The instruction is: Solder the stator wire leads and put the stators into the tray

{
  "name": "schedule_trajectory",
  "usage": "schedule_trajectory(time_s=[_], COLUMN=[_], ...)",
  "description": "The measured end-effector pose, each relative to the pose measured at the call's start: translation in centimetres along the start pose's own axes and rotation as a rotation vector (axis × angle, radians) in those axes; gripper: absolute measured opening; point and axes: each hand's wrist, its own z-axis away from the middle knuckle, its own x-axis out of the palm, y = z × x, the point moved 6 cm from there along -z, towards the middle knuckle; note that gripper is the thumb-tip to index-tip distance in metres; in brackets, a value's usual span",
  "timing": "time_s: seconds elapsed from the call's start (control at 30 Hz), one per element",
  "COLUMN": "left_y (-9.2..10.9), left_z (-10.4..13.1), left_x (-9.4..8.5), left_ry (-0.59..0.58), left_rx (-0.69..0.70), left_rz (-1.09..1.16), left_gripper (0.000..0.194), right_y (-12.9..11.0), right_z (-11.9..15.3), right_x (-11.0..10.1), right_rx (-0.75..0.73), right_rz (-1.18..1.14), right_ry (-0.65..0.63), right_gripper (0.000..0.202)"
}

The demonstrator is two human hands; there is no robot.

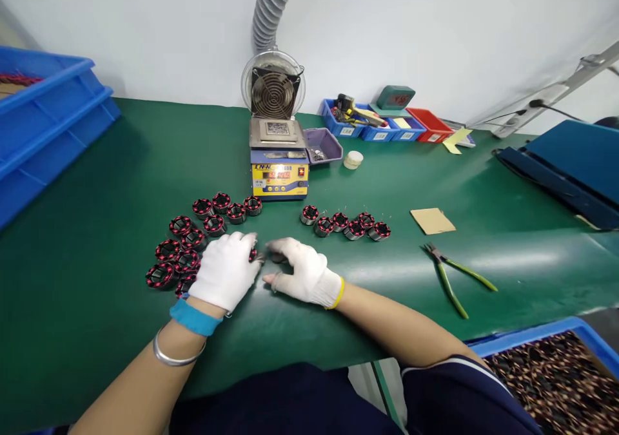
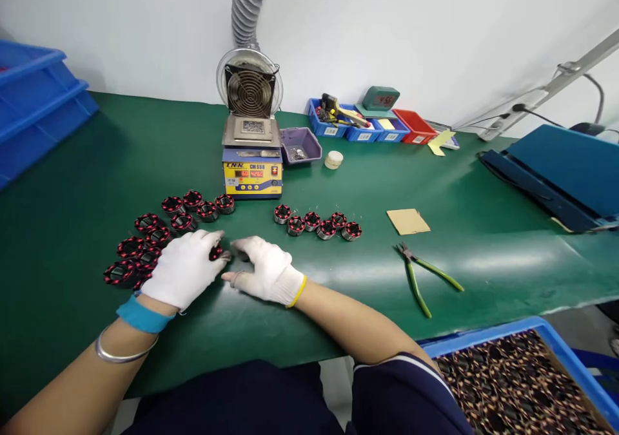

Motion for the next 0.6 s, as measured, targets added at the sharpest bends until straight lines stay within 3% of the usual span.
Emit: schedule_trajectory(time_s=[0.1, 0.23, 0.33, 0.43, 0.5, 0.6], left_y=[1.0, 1.7, 1.3, 1.2, 1.4, 1.6], left_z=[0.1, 0.2, 0.3, 0.4, 0.4, 0.4], left_x=[0.2, 0.8, 0.7, 0.9, 1.0, 0.9], left_ry=[0.02, 0.012, 0.015, -0.069, -0.099, -0.041], left_rx=[0.004, 0.012, -0.089, -0.146, -0.13, -0.112], left_rz=[0.116, 0.284, 0.29, 0.214, 0.197, 0.258], left_gripper=[0.042, 0.061, 0.077, 0.06, 0.04, 0.029], right_y=[1.6, 2.7, 3.3, 3.5, 3.2, 2.5], right_z=[-0.5, -1.1, -1.2, -1.2, -1.1, -0.9], right_x=[0.3, -0.4, -1.1, -1.7, -1.7, -1.7], right_rx=[0.158, 0.21, 0.25, 0.284, 0.292, 0.268], right_rz=[-0.244, -0.401, -0.528, -0.545, -0.382, -0.09], right_ry=[-0.049, -0.162, -0.155, -0.103, -0.121, -0.113], right_gripper=[0.062, 0.057, 0.05, 0.052, 0.047, 0.046])
